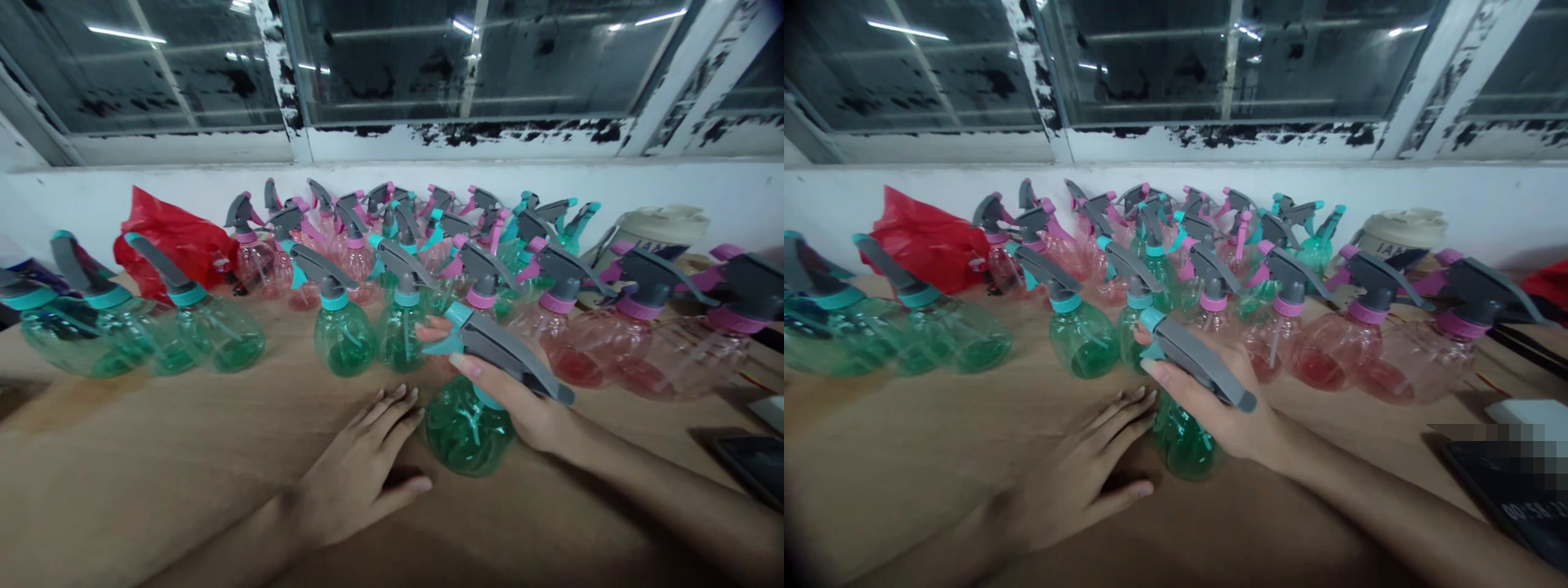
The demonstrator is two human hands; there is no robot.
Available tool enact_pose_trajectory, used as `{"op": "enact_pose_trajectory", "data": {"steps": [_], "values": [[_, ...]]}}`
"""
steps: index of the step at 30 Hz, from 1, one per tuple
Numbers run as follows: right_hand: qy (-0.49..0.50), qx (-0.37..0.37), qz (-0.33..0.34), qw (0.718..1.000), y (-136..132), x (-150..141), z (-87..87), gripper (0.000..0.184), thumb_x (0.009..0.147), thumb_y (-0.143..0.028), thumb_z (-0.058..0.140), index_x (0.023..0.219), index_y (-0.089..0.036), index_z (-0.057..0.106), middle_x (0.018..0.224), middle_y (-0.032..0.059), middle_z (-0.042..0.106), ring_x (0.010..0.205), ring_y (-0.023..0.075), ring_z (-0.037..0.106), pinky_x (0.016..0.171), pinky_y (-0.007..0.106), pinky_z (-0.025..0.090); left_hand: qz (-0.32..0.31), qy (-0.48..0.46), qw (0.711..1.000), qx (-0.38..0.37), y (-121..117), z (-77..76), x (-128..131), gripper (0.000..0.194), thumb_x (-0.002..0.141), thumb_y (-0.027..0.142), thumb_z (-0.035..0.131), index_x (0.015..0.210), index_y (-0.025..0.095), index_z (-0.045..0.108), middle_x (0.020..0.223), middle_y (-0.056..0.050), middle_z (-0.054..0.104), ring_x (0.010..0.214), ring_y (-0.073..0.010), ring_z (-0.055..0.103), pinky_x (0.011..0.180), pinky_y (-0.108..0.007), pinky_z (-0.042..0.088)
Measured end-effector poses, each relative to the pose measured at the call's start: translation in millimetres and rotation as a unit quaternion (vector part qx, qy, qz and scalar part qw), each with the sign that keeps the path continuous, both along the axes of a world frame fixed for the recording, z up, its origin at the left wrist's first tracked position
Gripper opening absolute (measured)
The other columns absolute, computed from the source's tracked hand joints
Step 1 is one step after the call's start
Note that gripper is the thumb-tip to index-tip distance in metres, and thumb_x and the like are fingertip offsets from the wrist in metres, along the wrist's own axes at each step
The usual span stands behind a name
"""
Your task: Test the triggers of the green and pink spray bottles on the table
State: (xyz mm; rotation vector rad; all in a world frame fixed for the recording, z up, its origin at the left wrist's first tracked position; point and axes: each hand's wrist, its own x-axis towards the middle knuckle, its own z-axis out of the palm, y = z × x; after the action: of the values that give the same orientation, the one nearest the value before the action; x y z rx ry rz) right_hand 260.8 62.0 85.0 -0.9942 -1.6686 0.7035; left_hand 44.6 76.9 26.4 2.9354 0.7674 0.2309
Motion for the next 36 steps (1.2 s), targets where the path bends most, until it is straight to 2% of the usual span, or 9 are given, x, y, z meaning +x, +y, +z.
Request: {"op": "enact_pose_trajectory", "data": {"steps": [12,18,29,32,36], "values": [[-0.012,0.001,0.012,1.000,-0.9,-0.1,3.9,0.027,0.088,-0.033,0.055,0.113,-0.030,0.065,0.093,0.0000,0.074,0.097,0.0206,0.067,0.093,0.039,0.049,0.003,-0.002,1.000,-0.008,-0.9,2.1,-0.9,0.062,0.094,0.053,0.044,0.142,0.014,0.036,0.150,-0.011,0.031,0.138,-0.0274,0.027,0.110,-0.046,0.028],[-0.008,-0.023,0.028,0.999,-0.5,-0.4,3.9,0.029,0.088,-0.033,0.055,0.115,-0.030,0.064,0.093,0.0003,0.074,0.100,0.0213,0.066,0.095,0.040,0.048,0.003,0.015,1.000,-0.004,-1.1,1.5,-0.6,0.063,0.095,0.054,0.042,0.141,0.011,0.036,0.152,-0.012,0.028,0.139,-0.0265,0.024,0.111,-0.045,0.027],[-0.011,-0.005,0.049,0.999,2.3,2.4,3.0,0.023,0.089,-0.032,0.053,0.107,-0.030,0.066,0.094,0.0008,0.072,0.096,0.0209,0.066,0.092,0.041,0.048,0.001,0.011,1.000,-0.008,0.1,0.8,-0.7,0.062,0.095,0.053,0.043,0.141,0.012,0.037,0.152,-0.012,0.028,0.139,-0.0271,0.023,0.111,-0.045,0.027],[-0.024,0.000,0.050,0.998,3.3,3.6,4.8,0.019,0.089,-0.035,0.052,0.099,-0.028,0.067,0.091,0.0012,0.070,0.084,0.0189,0.066,0.080,0.036,0.052,0.002,0.003,1.000,-0.011,0.0,0.9,-1.0,0.062,0.094,0.053,0.045,0.141,0.013,0.036,0.151,-0.012,0.029,0.139,-0.0273,0.024,0.111,-0.045,0.027],[-0.039,0.007,0.011,0.999,1.4,3.9,5.9,0.026,0.088,-0.046,0.051,0.079,-0.025,0.064,0.069,-0.0008,0.061,0.060,0.0148,0.057,0.060,0.031,0.049,0.001,-0.002,1.000,-0.011,-0.2,1.8,-1.0,0.061,0.094,0.052,0.045,0.141,0.015,0.037,0.150,-0.011,0.032,0.138,-0.0270,0.027,0.111,-0.045,0.028]]}}
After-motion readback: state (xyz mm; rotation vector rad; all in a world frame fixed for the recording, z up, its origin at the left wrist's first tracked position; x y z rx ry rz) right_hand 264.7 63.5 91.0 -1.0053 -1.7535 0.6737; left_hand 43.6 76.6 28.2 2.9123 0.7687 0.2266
